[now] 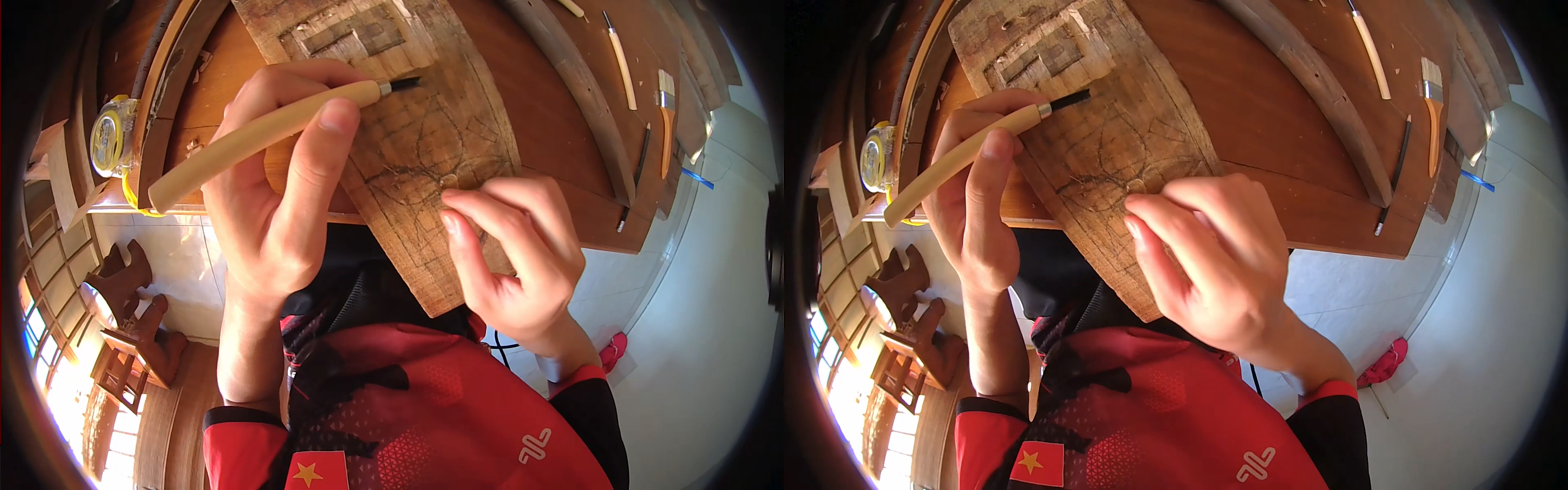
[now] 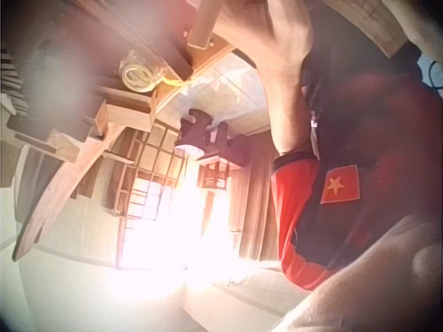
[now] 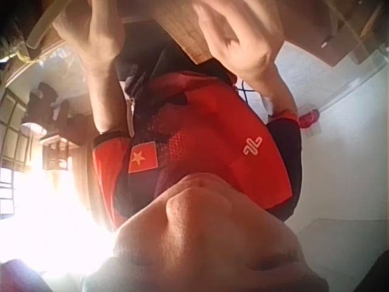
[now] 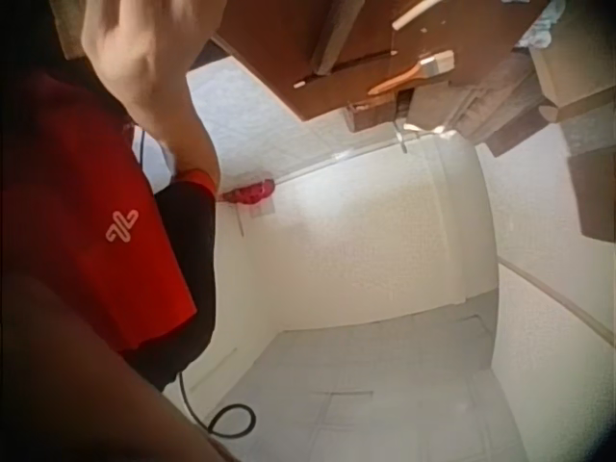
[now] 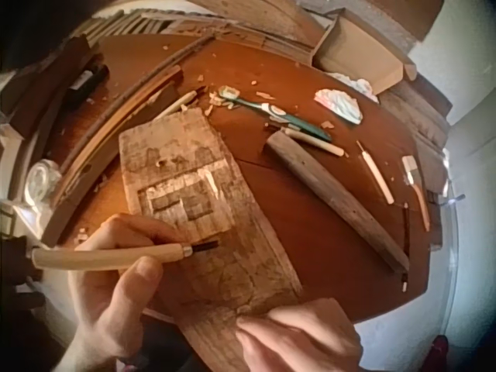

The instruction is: The person carves a design into a rectangular piece of wood using a chisel and a wooden mallet. They repeatedly position the chisel on the wood and strike it with the mallet to remove shavings, occasionally pausing to clear debris or adjust the tool's angle.

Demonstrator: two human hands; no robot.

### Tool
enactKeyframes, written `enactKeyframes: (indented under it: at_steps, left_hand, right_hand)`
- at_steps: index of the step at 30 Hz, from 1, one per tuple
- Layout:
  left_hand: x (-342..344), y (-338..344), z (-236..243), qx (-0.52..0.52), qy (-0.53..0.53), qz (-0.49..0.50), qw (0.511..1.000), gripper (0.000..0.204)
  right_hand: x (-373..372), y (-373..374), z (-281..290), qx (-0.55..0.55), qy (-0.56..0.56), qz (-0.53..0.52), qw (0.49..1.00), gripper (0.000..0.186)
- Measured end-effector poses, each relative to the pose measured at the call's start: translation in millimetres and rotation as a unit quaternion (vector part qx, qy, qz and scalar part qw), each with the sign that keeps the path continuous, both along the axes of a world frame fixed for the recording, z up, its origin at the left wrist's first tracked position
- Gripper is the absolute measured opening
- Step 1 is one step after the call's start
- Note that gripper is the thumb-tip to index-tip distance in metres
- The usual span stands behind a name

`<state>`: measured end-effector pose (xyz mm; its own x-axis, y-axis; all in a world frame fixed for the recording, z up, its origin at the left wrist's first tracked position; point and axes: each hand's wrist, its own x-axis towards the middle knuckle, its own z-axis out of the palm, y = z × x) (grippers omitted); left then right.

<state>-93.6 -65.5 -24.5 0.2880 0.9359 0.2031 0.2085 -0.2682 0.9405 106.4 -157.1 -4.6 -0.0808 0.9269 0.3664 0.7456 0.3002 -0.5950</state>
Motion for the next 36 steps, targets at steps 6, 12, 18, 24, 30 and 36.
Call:
enactKeyframes:
  at_steps: [6, 12, 18, 24, 30, 36]
  left_hand:
    - [0.7, 0.3, 1.5, -0.007, 0.016, -0.005, 1.0, 0.033]
    - [7.0, -0.7, 4.7, -0.027, -0.015, 0.031, 0.999, 0.016]
    - [12.9, 0.7, 10.9, -0.025, -0.048, 0.016, 0.998, 0.013]
    - [10.4, 3.6, 12.5, 0.021, -0.027, 0.007, 0.999, 0.014]
    - [7.7, 0.9, 15.8, -0.023, -0.036, 0.016, 0.999, 0.02]
    - [3.4, 1.3, 17.3, -0.049, -0.039, -0.002, 0.998, 0.022]
  right_hand:
    - [-17.2, 8.0, 21.0, -0.103, -0.012, -0.07, 0.992, 0.016]
    - [-40.8, 12.0, 43.8, -0.252, -0.055, -0.169, 0.951, 0.013]
    - [-51.0, 8.6, 43.3, -0.216, -0.167, -0.179, 0.945, 0.013]
    - [-57.5, 6.8, 43.5, -0.212, -0.236, -0.175, 0.932, 0.011]
    - [-40.4, 21.1, 57.8, -0.264, -0.263, -0.082, 0.924, 0.01]
    - [5.8, 43.4, 65.9, -0.216, -0.228, 0.15, 0.938, 0.011]
